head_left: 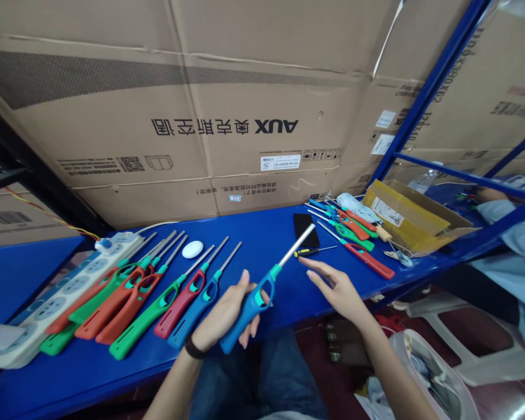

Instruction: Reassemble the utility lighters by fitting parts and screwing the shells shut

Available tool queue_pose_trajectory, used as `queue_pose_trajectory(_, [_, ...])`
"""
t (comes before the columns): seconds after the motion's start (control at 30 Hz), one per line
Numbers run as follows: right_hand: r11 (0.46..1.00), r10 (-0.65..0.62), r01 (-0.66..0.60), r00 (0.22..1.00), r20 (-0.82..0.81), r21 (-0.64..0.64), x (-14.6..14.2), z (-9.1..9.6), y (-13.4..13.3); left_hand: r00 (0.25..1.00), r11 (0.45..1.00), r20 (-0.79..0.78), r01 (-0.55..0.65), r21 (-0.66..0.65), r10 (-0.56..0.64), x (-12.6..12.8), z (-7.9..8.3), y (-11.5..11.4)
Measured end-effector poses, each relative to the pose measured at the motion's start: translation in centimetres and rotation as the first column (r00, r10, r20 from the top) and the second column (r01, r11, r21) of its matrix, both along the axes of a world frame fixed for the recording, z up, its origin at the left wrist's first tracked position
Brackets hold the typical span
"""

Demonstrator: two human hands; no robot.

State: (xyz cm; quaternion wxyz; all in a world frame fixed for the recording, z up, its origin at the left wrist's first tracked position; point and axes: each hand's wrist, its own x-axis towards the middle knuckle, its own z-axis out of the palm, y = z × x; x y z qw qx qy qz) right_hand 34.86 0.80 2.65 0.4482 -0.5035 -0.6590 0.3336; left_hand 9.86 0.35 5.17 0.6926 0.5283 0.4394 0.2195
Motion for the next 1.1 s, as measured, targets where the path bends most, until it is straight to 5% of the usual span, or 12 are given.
queue_pose_trajectory(0.07, [0.986,-0.116,0.09,0.975,0.191,0.138,2.0,-1.7,1.5,1.0,1.0,0.004,0.008,-0.005,-0.008,-1.5,-0.1,0.7])
queue_pose_trajectory(0.23, [0.969,-0.162,0.024,0.814,0.558,0.246,3.5,-5.0,5.1,0.974,0.974,-0.054,0.214,-0.072,-0.218,-3.3,-1.2,3.0])
queue_pose_trajectory(0.43, [0.961,-0.195,-0.017,0.67,0.716,0.277,3.2,-4.4,7.1,0.949,0.956,-0.137,0.272,-0.109,-0.286,-4.1,-2.2,5.0])
queue_pose_trajectory(0.6, [0.962,-0.192,-0.009,0.691,0.697,0.273,4.2,-3.2,7.0,0.958,0.981,-0.221,0.191,0.028,-0.181,-4.6,-2.4,4.9])
queue_pose_trajectory(0.83, [0.928,-0.209,0.039,0.877,0.433,0.369,2.0,-0.9,4.8,0.983,0.948,-0.182,0.078,0.309,-0.022,-2.5,-3.6,6.0])
queue_pose_trajectory(0.93, [0.897,-0.2,0.022,0.911,0.362,0.442,0.8,-0.3,4.2,0.961,0.847,-0.272,0.098,0.522,0.056,-2.7,-3.6,6.0])
queue_pose_trajectory(1.1, [0.851,-0.258,0.112,0.94,0.222,0.513,-0.2,-0.2,3.7,0.857,0.654,-0.512,0.354,0.669,0.059,-3.5,-3.4,3.7])
